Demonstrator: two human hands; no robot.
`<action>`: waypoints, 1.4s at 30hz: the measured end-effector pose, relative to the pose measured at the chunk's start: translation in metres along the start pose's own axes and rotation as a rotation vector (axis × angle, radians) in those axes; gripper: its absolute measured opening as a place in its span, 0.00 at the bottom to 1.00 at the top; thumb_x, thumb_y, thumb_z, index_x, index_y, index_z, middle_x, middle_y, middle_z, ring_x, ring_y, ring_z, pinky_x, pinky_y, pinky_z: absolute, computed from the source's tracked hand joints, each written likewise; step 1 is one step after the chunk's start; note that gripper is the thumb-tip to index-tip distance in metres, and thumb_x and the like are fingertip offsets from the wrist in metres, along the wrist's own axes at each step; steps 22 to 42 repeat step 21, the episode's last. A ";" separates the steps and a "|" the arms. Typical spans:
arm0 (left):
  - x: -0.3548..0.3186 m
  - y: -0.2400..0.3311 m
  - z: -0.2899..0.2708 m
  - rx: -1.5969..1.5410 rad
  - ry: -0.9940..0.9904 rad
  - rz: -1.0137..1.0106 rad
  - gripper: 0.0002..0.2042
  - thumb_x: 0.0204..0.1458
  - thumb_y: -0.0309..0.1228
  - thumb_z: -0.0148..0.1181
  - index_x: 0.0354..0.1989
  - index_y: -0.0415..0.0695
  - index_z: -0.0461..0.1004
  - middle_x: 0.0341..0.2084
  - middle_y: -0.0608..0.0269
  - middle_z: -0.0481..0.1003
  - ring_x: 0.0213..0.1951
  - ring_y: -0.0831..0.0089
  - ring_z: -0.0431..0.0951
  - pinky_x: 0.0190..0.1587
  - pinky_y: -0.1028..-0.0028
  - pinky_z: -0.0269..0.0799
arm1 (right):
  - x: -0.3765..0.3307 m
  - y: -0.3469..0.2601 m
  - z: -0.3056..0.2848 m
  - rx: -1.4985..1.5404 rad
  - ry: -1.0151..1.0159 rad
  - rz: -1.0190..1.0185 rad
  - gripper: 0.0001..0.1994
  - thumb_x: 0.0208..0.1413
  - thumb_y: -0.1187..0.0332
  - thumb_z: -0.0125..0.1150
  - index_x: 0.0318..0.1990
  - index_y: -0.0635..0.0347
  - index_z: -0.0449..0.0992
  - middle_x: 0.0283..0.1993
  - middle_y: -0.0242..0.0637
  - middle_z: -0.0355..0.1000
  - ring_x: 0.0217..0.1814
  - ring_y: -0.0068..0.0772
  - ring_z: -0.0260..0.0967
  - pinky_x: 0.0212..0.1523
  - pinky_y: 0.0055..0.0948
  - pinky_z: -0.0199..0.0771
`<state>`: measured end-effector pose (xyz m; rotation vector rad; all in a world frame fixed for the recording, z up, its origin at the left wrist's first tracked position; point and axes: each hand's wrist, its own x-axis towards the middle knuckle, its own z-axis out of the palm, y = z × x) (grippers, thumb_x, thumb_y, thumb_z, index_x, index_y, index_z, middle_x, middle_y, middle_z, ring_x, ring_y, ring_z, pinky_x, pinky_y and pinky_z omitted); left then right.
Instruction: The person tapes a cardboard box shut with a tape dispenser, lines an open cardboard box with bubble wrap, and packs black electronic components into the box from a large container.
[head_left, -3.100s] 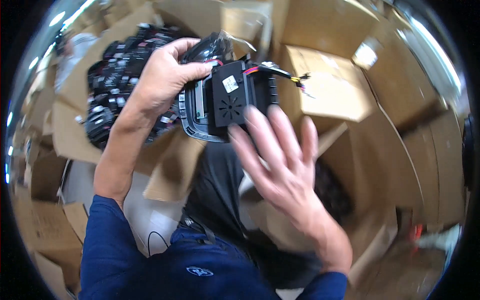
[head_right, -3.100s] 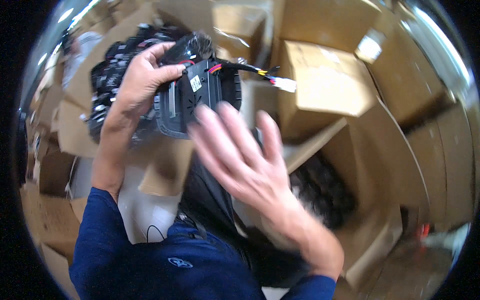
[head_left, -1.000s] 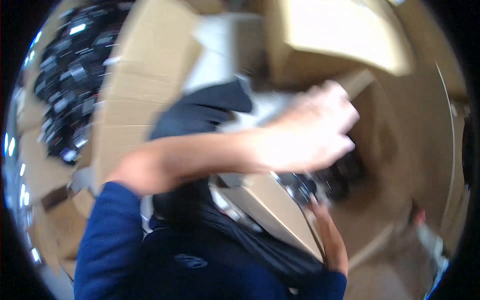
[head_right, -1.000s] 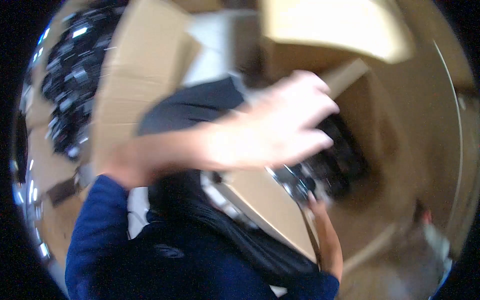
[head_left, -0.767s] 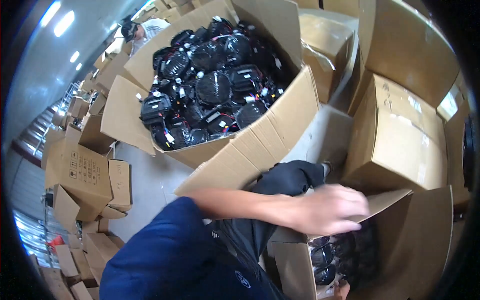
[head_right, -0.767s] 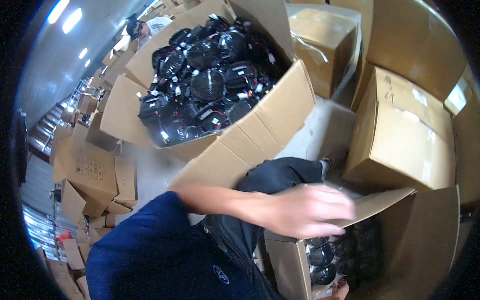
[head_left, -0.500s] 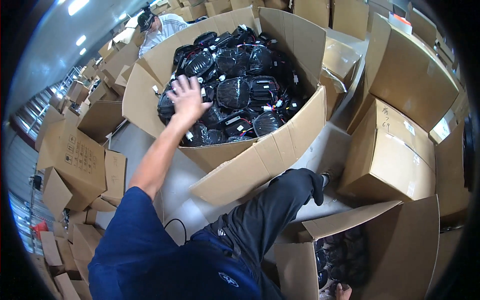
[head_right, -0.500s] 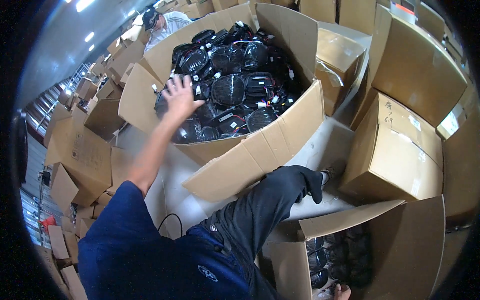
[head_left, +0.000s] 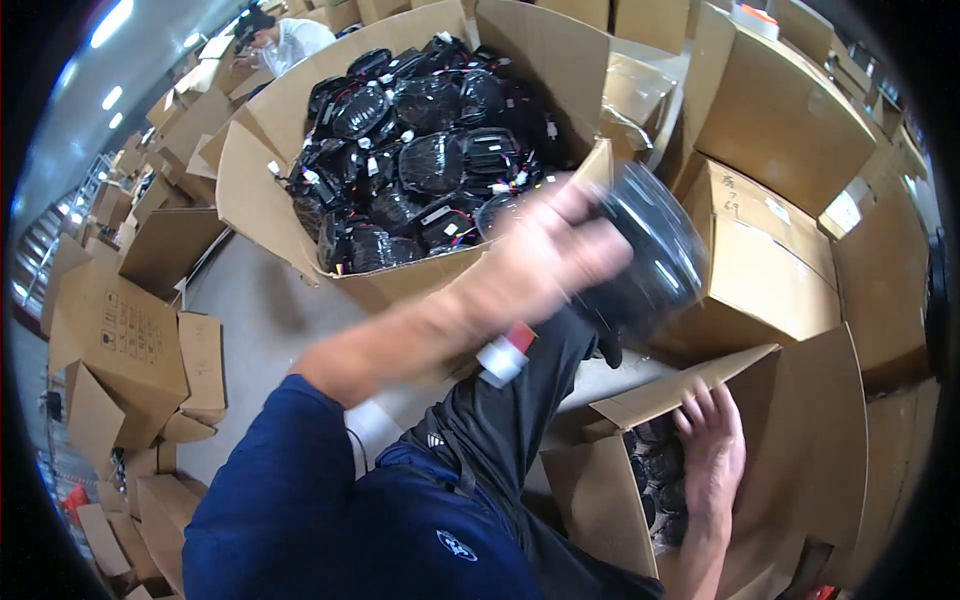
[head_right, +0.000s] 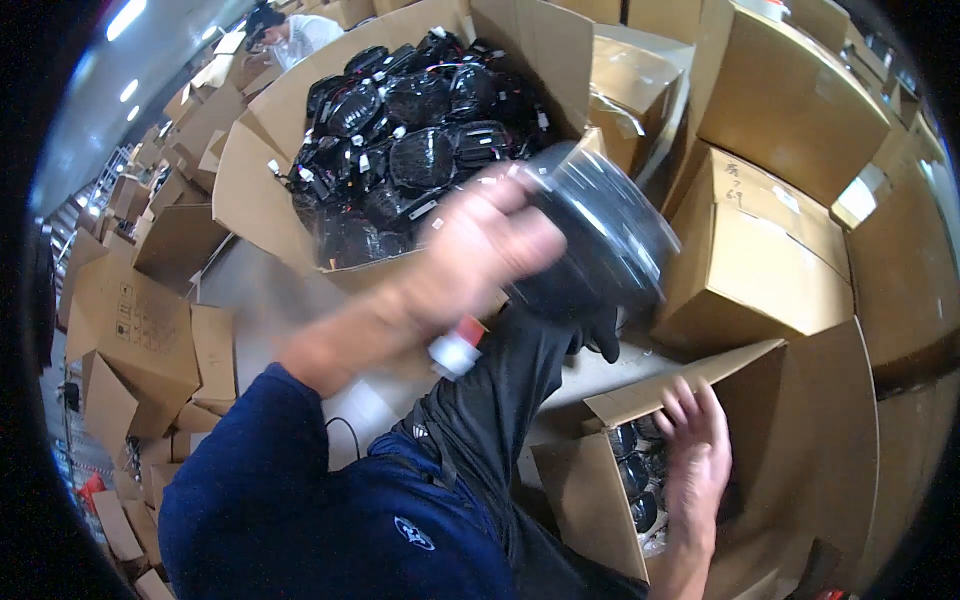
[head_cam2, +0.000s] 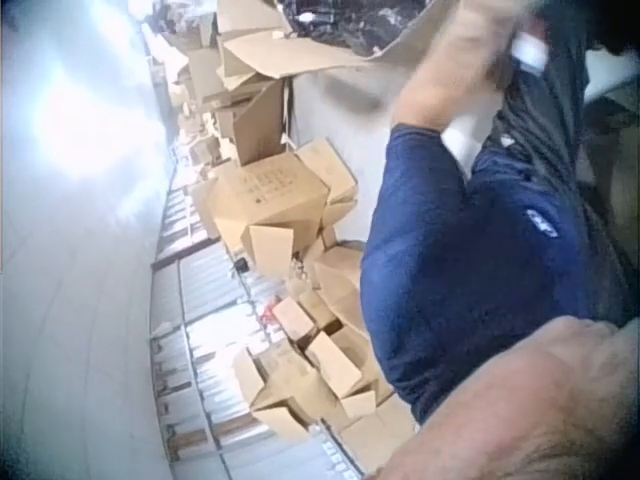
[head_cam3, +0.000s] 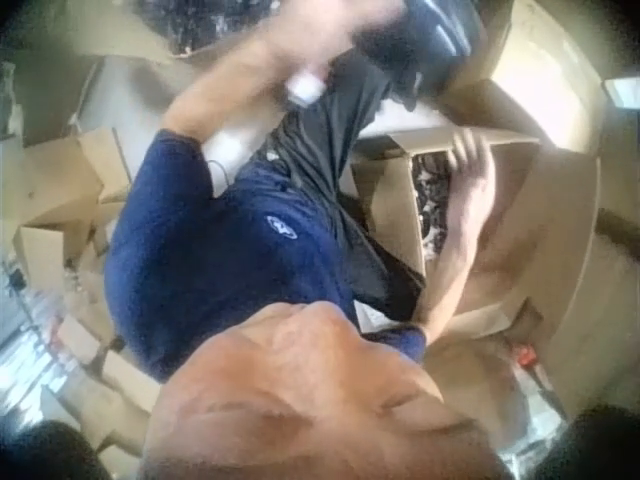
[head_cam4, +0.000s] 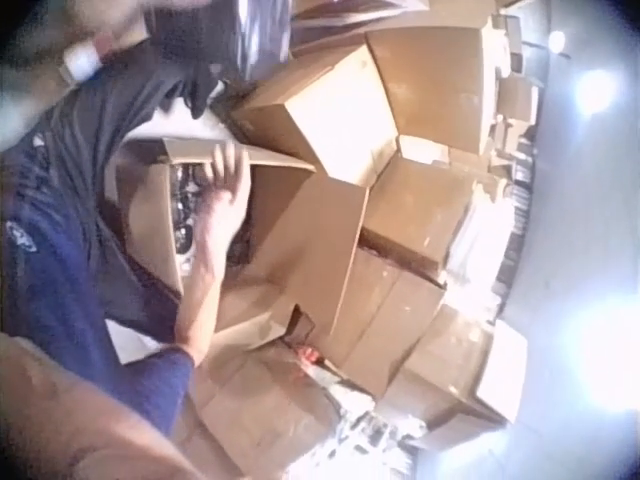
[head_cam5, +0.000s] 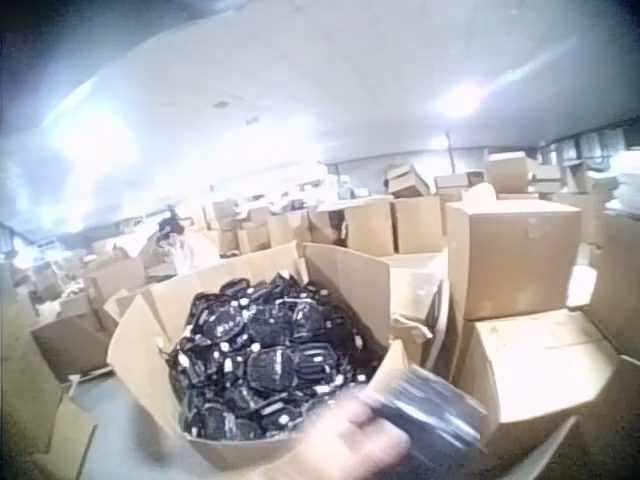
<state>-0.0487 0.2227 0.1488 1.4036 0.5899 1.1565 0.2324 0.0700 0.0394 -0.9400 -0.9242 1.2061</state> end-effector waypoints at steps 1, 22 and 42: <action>-0.008 -0.012 0.033 -0.054 -0.134 -0.102 0.23 0.61 0.35 0.66 0.60 0.38 0.68 0.52 0.60 0.73 0.57 0.72 0.71 0.65 0.66 0.65 | 0.009 -0.003 0.033 0.136 0.025 -0.014 0.45 0.59 0.37 0.61 0.70 0.66 0.60 0.63 0.44 0.71 0.63 0.38 0.71 0.64 0.36 0.71; 0.048 -0.146 -0.448 1.913 0.110 -0.115 0.29 0.65 0.47 0.56 0.61 0.31 0.70 0.56 0.39 0.76 0.60 0.48 0.75 0.64 0.62 0.66 | -0.243 0.121 -0.346 -0.483 0.851 1.099 0.25 0.51 0.70 0.76 0.57 0.66 0.76 0.52 0.41 0.80 0.52 0.34 0.76 0.58 0.34 0.74; 0.048 -0.146 -0.448 1.913 0.110 -0.115 0.29 0.65 0.47 0.56 0.61 0.31 0.70 0.56 0.39 0.76 0.60 0.48 0.75 0.64 0.62 0.66 | -0.243 0.121 -0.346 -0.483 0.851 1.099 0.25 0.51 0.70 0.76 0.57 0.66 0.76 0.52 0.41 0.80 0.52 0.34 0.76 0.58 0.34 0.74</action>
